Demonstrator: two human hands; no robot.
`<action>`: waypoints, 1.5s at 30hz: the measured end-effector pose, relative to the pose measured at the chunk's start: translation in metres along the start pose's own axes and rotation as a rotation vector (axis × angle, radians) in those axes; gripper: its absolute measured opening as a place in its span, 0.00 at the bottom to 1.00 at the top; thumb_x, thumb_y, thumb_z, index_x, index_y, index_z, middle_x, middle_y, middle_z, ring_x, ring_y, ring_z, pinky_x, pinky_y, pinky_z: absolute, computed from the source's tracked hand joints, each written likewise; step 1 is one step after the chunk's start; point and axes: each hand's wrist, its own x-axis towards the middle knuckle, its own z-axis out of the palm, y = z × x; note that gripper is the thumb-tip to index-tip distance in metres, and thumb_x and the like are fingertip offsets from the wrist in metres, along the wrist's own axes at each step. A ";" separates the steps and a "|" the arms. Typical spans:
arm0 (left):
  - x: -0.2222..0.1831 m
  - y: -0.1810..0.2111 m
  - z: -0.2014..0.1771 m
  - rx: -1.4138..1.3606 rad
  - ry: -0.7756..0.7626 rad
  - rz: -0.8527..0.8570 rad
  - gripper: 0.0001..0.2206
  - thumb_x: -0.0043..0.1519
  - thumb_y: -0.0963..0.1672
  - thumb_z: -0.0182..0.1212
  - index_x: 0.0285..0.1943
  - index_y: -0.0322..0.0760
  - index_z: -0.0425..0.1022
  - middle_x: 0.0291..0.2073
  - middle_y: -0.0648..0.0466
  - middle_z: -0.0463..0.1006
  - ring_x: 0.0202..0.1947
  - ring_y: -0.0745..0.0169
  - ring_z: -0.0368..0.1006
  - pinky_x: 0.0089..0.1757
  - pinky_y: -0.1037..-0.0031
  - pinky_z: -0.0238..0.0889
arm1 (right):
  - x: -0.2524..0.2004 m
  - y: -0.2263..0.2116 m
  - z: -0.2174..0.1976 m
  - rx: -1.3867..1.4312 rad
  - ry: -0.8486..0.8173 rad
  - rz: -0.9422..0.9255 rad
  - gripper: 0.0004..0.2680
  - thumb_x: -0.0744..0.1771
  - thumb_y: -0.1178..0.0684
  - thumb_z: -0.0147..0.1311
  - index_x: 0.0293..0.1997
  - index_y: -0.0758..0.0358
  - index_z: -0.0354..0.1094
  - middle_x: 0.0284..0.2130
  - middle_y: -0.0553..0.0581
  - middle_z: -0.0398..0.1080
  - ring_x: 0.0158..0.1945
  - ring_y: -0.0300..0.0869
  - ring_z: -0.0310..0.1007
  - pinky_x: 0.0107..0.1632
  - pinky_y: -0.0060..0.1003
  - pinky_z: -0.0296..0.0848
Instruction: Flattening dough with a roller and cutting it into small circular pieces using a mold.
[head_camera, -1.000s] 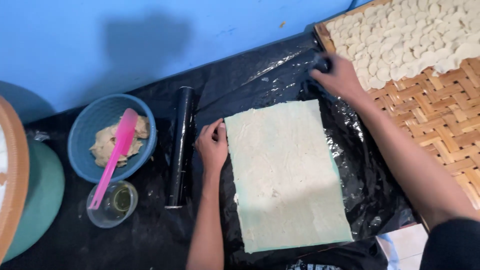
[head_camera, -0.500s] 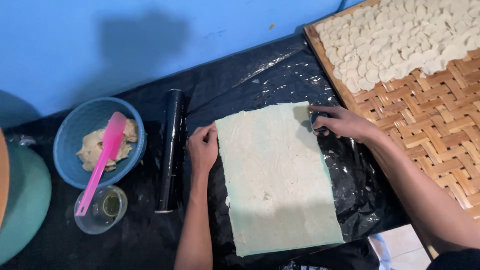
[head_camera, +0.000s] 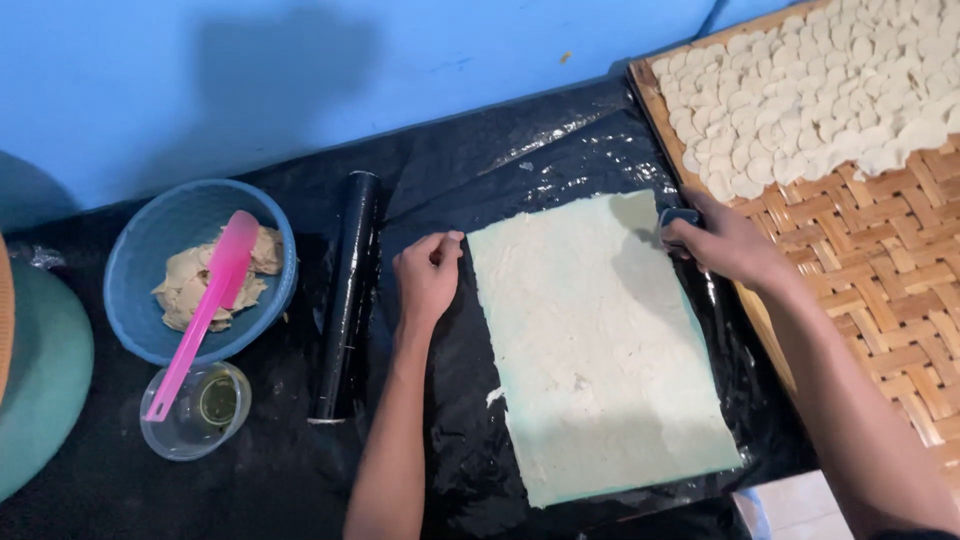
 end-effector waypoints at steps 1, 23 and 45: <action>0.005 -0.003 0.001 -0.002 0.012 0.000 0.09 0.63 0.43 0.61 0.43 0.32 0.83 0.32 0.46 0.84 0.28 0.55 0.81 0.34 0.69 0.69 | -0.005 -0.006 0.002 -0.006 -0.002 -0.010 0.27 0.64 0.48 0.54 0.73 0.61 0.54 0.32 0.54 0.76 0.32 0.38 0.72 0.32 0.34 0.70; 0.010 -0.007 -0.005 -0.030 0.248 0.079 0.06 0.64 0.41 0.62 0.38 0.31 0.80 0.29 0.48 0.80 0.25 0.55 0.78 0.29 0.70 0.68 | 0.017 -0.107 0.172 -0.878 0.060 -0.983 0.17 0.67 0.39 0.55 0.45 0.67 0.63 0.36 0.60 0.67 0.41 0.50 0.72 0.34 0.42 0.75; 0.009 -0.001 -0.007 0.042 0.105 0.039 0.06 0.61 0.40 0.63 0.45 0.38 0.83 0.36 0.51 0.82 0.29 0.53 0.78 0.32 0.68 0.69 | 0.018 -0.098 0.194 -0.934 0.099 -0.888 0.16 0.68 0.39 0.50 0.49 0.65 0.60 0.29 0.60 0.69 0.30 0.49 0.76 0.25 0.43 0.72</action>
